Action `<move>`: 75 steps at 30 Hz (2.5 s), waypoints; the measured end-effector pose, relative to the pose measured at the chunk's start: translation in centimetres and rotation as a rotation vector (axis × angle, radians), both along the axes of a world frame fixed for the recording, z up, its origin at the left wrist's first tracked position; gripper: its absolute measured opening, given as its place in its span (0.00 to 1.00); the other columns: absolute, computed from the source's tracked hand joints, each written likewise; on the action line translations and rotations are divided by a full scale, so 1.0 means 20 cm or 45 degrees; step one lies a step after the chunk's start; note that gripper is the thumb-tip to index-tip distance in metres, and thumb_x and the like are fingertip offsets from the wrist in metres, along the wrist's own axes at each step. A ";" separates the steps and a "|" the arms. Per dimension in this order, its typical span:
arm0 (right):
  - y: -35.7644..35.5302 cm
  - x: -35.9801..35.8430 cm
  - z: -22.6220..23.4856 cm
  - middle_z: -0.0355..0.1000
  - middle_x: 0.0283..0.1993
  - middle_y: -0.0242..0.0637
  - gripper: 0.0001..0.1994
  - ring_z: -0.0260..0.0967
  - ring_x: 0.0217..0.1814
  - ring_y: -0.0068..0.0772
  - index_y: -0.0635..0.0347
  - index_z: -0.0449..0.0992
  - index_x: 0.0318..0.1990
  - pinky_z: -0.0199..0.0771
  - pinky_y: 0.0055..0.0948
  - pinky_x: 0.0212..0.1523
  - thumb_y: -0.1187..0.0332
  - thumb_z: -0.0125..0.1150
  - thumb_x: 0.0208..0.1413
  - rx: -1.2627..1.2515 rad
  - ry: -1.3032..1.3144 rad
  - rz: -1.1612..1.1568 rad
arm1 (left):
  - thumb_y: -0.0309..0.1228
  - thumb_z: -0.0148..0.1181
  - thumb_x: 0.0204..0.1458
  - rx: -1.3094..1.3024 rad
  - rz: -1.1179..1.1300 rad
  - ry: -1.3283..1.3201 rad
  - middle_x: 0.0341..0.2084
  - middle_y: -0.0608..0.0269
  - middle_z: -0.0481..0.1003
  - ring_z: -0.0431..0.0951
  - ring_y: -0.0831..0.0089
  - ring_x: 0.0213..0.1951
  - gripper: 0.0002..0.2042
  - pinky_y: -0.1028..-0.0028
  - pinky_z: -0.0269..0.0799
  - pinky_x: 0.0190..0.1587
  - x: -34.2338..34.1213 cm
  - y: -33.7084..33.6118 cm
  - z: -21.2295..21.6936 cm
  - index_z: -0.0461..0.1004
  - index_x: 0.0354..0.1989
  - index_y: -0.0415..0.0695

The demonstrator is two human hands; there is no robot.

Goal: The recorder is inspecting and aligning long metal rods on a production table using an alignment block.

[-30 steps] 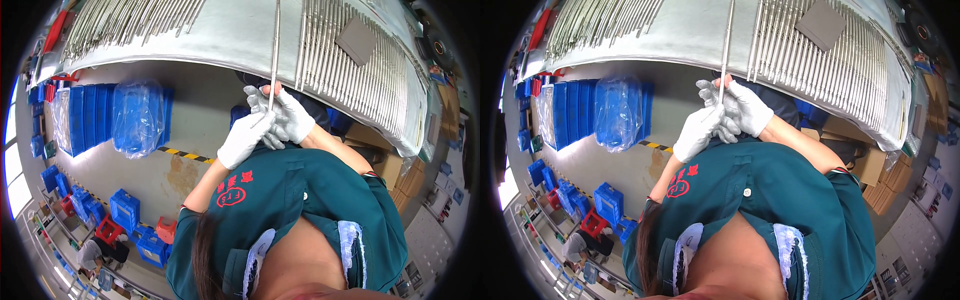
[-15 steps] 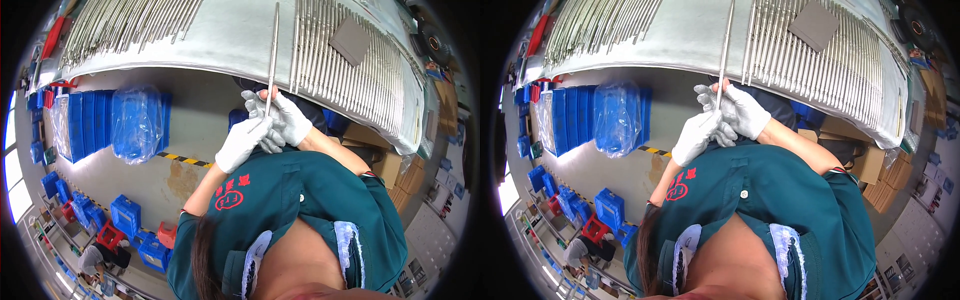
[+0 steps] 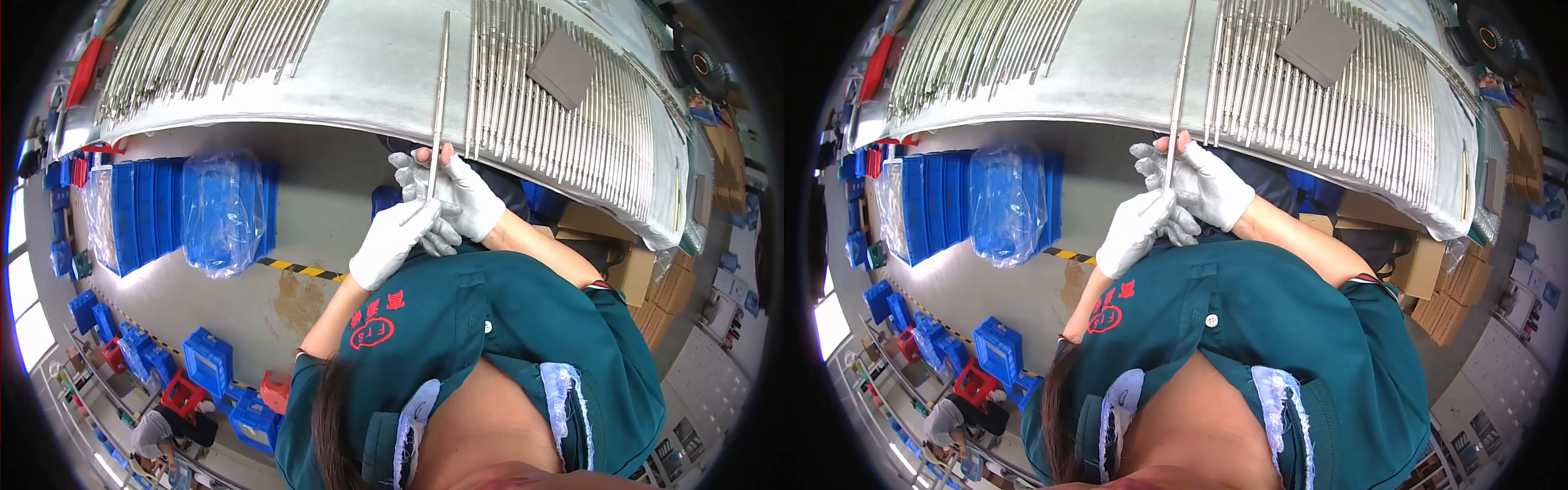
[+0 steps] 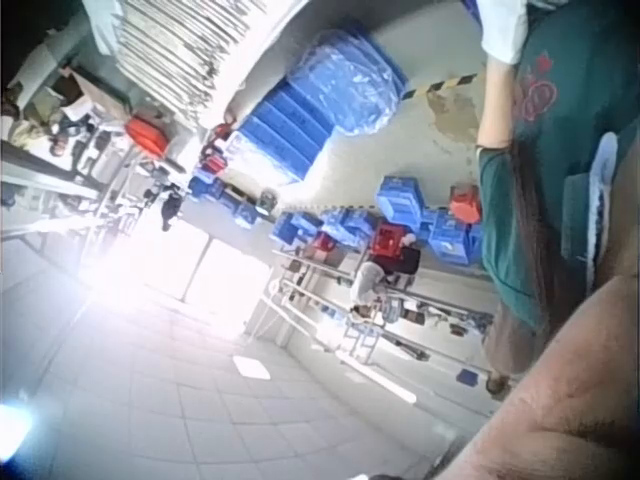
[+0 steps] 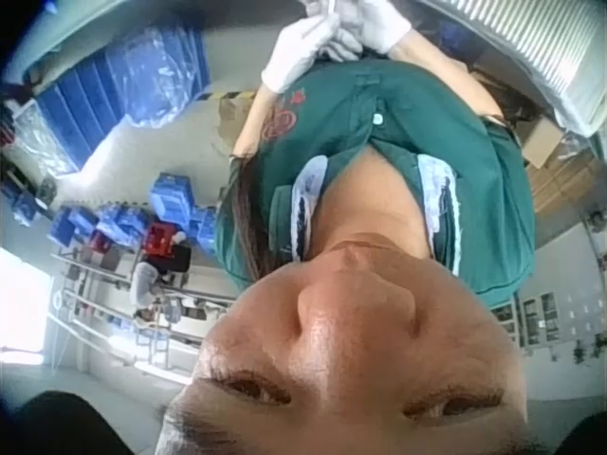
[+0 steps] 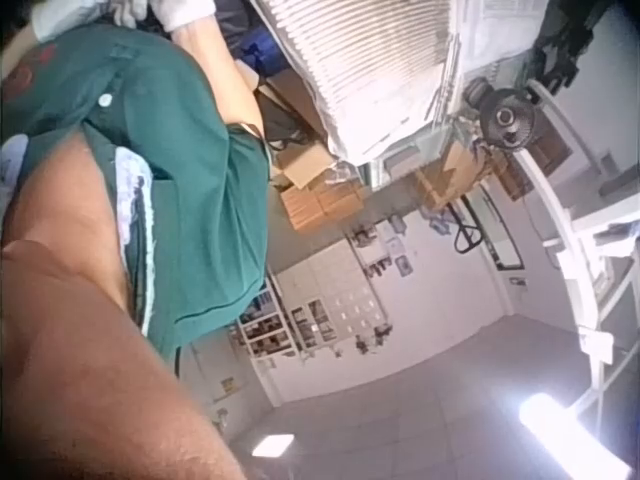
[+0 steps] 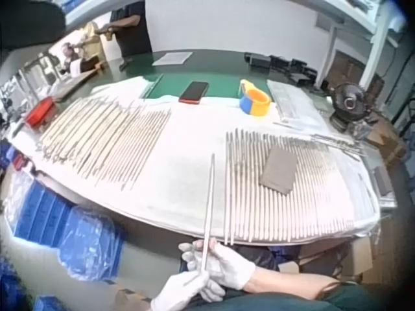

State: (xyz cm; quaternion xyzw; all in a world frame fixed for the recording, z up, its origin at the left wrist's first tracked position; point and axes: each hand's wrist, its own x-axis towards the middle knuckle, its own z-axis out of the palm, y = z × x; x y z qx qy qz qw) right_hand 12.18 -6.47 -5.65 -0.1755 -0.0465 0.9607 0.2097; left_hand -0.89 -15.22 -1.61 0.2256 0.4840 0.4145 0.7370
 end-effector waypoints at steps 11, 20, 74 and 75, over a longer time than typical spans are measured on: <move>0.00 -0.01 -0.03 0.65 0.57 0.35 0.16 0.67 0.48 0.29 0.51 0.74 0.36 0.73 0.31 0.48 0.48 0.56 0.57 -0.025 0.058 -0.038 | 0.42 0.46 0.64 -0.037 0.034 -0.089 0.29 0.47 0.77 0.79 0.64 0.28 0.22 0.72 0.75 0.32 0.00 -0.01 -0.02 0.71 0.41 0.28; -0.02 0.01 -0.06 0.64 0.57 0.34 0.15 0.67 0.47 0.29 0.51 0.75 0.36 0.74 0.31 0.47 0.50 0.56 0.58 -0.033 0.018 -0.041 | 0.42 0.47 0.64 -0.041 0.003 -0.094 0.29 0.47 0.77 0.79 0.65 0.28 0.22 0.73 0.74 0.33 -0.01 -0.02 -0.03 0.71 0.42 0.29; -0.11 0.35 -0.05 0.64 0.63 0.42 0.27 0.62 0.65 0.35 0.66 0.62 0.63 0.61 0.34 0.64 0.56 0.53 0.63 0.419 -0.006 0.222 | 0.48 0.60 0.54 0.215 -0.209 1.468 0.13 0.61 0.74 0.74 0.76 0.15 0.22 0.76 0.68 0.22 -0.08 0.39 0.18 0.76 0.22 0.39; -0.11 0.41 -0.03 0.64 0.62 0.45 0.29 0.62 0.65 0.38 0.70 0.62 0.62 0.62 0.35 0.64 0.55 0.55 0.62 0.457 -0.033 0.217 | 0.46 0.60 0.55 0.223 -0.089 1.374 0.13 0.61 0.73 0.73 0.76 0.14 0.21 0.76 0.68 0.22 -0.10 0.40 0.18 0.75 0.21 0.39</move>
